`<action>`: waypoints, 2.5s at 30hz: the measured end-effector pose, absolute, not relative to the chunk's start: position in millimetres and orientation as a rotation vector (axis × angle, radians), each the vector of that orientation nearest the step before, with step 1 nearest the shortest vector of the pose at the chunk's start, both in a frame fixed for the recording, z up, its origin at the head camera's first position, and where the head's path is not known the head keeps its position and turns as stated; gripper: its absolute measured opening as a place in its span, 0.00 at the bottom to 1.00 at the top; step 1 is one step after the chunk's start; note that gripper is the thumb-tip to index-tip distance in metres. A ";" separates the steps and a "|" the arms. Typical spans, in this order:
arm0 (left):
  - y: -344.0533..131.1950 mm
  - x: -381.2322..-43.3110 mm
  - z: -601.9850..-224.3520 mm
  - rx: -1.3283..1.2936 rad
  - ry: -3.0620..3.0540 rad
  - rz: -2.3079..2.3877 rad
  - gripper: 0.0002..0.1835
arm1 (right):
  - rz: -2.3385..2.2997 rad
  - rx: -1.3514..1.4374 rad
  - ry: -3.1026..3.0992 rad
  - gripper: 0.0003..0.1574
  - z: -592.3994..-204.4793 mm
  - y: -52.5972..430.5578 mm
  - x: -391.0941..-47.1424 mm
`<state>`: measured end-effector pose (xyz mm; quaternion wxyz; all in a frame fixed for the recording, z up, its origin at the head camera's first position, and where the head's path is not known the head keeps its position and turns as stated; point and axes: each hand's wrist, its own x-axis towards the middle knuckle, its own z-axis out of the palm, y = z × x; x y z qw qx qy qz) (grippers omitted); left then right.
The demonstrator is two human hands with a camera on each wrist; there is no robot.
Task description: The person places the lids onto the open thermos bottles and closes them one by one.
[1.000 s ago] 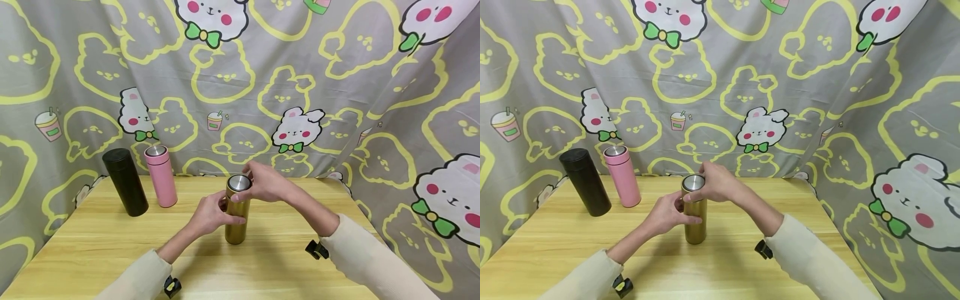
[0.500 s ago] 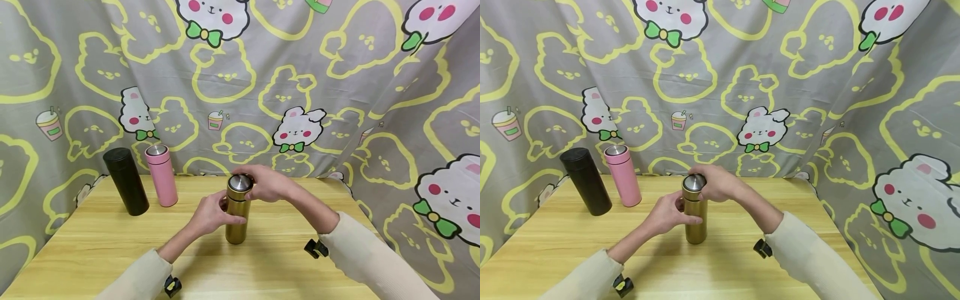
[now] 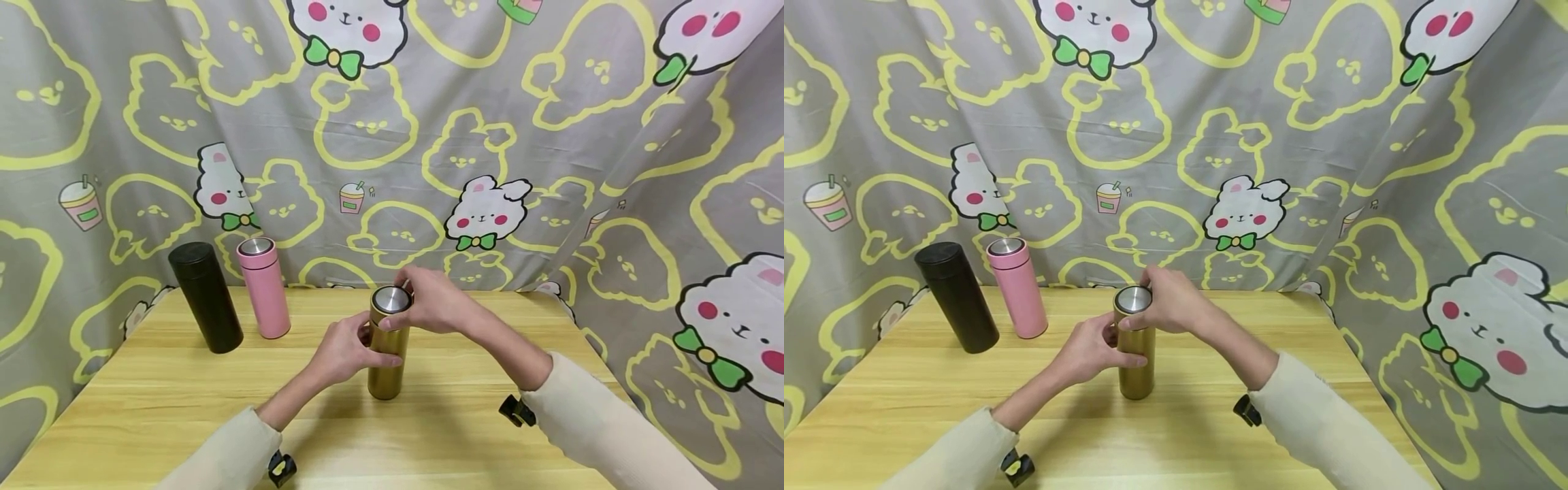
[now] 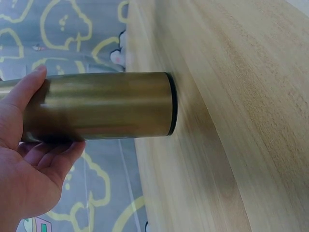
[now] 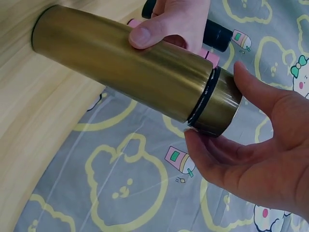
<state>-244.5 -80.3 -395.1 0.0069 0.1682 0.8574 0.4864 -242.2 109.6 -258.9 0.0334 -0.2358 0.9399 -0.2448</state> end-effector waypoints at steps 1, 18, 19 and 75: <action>-80.3 -244.4 -394.9 0.527 2.683 1.520 0.37 | -0.743 -0.724 2.885 0.40 -258.5 109.8 -242.1; -80.6 -244.7 -394.0 0.508 2.673 1.522 0.38 | -0.673 -0.889 2.692 0.45 -247.1 115.4 -242.9; -80.5 -244.7 -394.0 0.507 2.670 1.520 0.38 | -0.665 -0.892 2.699 0.43 -247.6 115.4 -243.0; -79.8 -244.1 -394.3 0.515 2.687 1.503 0.38 | -0.842 -0.696 2.866 0.33 -263.5 111.2 -242.6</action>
